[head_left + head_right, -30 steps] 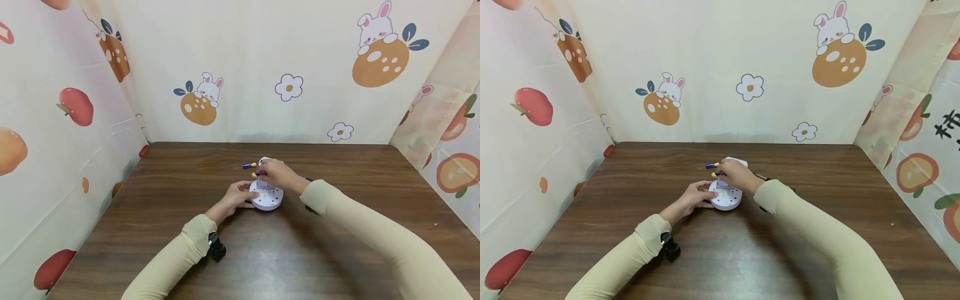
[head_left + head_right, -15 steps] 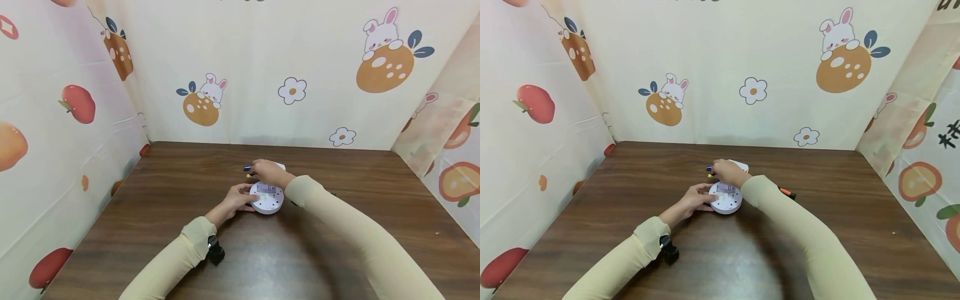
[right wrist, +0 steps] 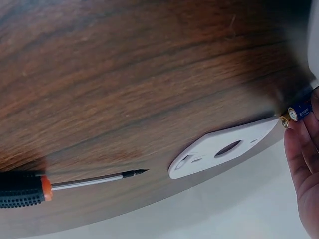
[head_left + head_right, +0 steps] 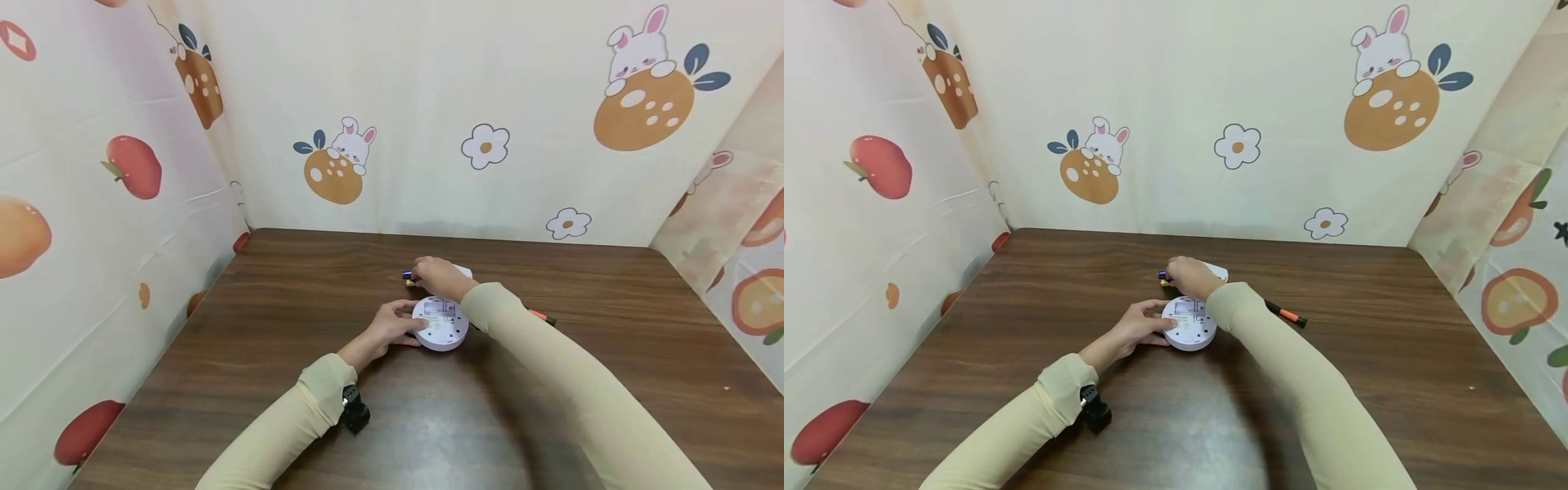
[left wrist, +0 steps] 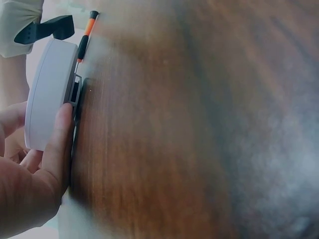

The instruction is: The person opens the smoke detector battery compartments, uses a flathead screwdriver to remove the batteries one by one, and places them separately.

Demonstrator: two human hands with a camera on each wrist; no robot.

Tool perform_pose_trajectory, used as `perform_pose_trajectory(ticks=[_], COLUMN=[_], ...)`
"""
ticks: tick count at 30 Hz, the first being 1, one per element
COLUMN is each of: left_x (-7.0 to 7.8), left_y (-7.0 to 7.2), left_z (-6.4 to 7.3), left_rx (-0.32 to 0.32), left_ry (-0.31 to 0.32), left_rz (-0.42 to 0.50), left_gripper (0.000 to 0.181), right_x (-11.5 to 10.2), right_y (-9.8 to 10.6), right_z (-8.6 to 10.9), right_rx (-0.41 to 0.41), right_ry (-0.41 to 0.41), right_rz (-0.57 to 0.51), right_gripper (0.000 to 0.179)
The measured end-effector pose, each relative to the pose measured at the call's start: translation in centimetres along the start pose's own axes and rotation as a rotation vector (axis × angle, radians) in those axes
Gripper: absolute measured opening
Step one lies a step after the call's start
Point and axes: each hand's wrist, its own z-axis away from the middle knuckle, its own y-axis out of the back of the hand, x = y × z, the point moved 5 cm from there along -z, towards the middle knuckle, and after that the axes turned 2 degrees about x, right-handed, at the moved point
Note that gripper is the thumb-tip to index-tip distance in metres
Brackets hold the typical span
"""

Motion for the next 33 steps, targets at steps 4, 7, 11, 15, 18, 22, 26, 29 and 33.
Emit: perform_pose_trajectory(ticks=[4, 7, 11, 15, 18, 22, 26, 29, 33], left_x=[0.0, 0.0, 0.0, 0.1, 0.0, -0.1, -0.2, -0.2, -0.2], left_y=[0.0, 0.0, 0.0, 0.0, 0.0, -0.2, -0.3, -0.3, 0.0], left_z=[-0.1, -0.1, -0.1, -0.1, -0.1, -0.1, -0.2, -0.2, -0.2], left_rx=[-0.006, -0.008, -0.008, -0.007, -0.008, -0.009, -0.002, 0.006, 0.019], left_ry=[-0.004, 0.0, 0.005, 0.007, 0.007, -0.004, 0.005, 0.021, 0.033], left_rz=[-0.008, -0.013, -0.017, -0.021, -0.018, -0.016, -0.012, -0.021, -0.045], left_gripper=[0.049, 0.05, 0.05, 0.051, 0.051, 0.05, 0.05, 0.05, 0.051], right_x=[0.0, 0.0, 0.0, 0.1, 0.1, 0.5, 1.0, 1.5, 2.4], right_y=[-0.2, -0.2, -0.3, -0.5, -0.6, -0.3, 0.5, 1.6, 3.1], right_z=[-0.2, -0.4, -0.5, -0.6, -0.5, -0.1, 0.6, 1.2, 2.3], right_rx=[-0.012, -0.013, -0.009, -0.011, -0.013, 0.0, 0.02, 0.027, 0.042], right_ry=[0.005, 0.008, 0.014, 0.012, 0.008, -0.008, -0.023, -0.045, -0.074], right_rz=[0.014, 0.02, 0.033, 0.041, 0.036, 0.014, 0.013, 0.026, 0.045], right_gripper=[0.012, 0.012, 0.012, 0.013, 0.013, 0.013, 0.015, 0.019, 0.022])
